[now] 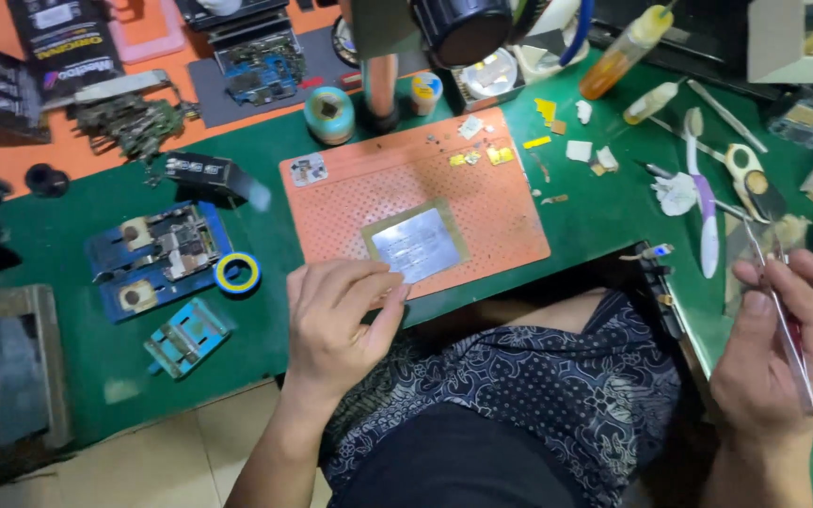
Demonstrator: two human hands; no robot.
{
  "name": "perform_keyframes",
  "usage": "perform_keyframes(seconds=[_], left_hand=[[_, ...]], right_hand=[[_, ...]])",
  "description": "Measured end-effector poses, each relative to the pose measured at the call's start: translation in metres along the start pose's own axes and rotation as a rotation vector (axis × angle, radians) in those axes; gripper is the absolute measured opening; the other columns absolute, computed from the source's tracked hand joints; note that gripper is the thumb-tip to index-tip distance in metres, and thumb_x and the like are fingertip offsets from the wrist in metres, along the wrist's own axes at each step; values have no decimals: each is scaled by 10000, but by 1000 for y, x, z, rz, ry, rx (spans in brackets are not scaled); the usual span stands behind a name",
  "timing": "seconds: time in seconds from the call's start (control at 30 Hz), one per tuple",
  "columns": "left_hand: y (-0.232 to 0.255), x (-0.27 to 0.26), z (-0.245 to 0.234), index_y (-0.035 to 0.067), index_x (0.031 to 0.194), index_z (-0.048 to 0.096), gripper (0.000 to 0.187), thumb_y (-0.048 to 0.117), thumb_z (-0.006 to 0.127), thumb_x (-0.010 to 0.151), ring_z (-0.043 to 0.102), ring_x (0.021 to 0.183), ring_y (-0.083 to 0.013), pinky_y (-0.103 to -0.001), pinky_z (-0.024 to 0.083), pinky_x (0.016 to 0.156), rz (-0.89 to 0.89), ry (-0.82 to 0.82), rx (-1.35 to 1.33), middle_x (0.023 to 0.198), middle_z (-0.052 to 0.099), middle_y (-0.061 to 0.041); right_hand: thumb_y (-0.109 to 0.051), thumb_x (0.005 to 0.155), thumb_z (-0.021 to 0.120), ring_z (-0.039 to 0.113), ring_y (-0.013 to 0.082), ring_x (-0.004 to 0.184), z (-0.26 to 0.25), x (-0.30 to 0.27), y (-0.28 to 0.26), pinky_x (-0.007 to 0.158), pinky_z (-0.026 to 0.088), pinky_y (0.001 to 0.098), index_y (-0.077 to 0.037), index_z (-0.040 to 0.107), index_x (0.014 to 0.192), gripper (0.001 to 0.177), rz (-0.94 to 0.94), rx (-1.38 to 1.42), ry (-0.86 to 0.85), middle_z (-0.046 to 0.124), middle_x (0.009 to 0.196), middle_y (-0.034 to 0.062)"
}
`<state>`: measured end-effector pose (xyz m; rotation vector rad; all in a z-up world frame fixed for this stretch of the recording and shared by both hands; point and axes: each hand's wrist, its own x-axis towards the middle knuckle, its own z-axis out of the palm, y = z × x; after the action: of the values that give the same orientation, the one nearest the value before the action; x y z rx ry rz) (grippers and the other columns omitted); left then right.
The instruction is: The person retrieves a small electronic component from a box and places it on a workbench. They then peel a protective film from a metal plate and apply adhesive to it using tweezers. Finally, they use the tweezers to position the component onto the adhesive-covered plate.
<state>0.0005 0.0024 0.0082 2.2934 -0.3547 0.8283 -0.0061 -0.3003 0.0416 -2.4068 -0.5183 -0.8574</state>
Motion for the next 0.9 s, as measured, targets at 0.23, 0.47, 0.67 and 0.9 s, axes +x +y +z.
perform_keyframes(seconds=[0.23, 0.47, 0.67, 0.9], left_hand=[[2, 72, -4, 138, 1020, 552, 341, 250, 658, 717, 506, 859, -254, -390, 347, 619, -153, -159, 396, 926, 566, -13], [-31, 118, 103, -41, 1261, 278, 562, 20, 402, 716, 581, 521, -265, -380, 401, 371, -257, -504, 537, 652, 584, -94], [-60, 119, 157, 29, 750, 520, 95, 10, 445, 694, 586, 493, -337, -442, 453, 379, -396, -247, 559, 570, 583, -124], [54, 95, 40, 38, 813, 471, 120, 147, 521, 801, 495, 703, -234, -348, 390, 551, 18, -191, -139, 781, 467, -73]], right_hand=[[104, 986, 497, 562, 401, 1016, 6, -21, 1, 909, 465, 442, 210, 575, 1065, 154, 23, -53, -119, 604, 1017, 289], [-70, 918, 478, 537, 339, 781, 15, -37, -23, 731, 430, 372, 153, 506, 1043, 257, 24, 196, 155, 525, 899, 297], [-157, 873, 488, 594, 339, 733, 15, -56, -17, 703, 572, 330, 85, 460, 1065, 310, 480, 844, 337, 459, 987, 200], [-209, 931, 337, 559, 287, 787, 8, -40, -22, 755, 556, 341, -9, 443, 846, 242, 446, 1006, 289, 491, 834, 190]])
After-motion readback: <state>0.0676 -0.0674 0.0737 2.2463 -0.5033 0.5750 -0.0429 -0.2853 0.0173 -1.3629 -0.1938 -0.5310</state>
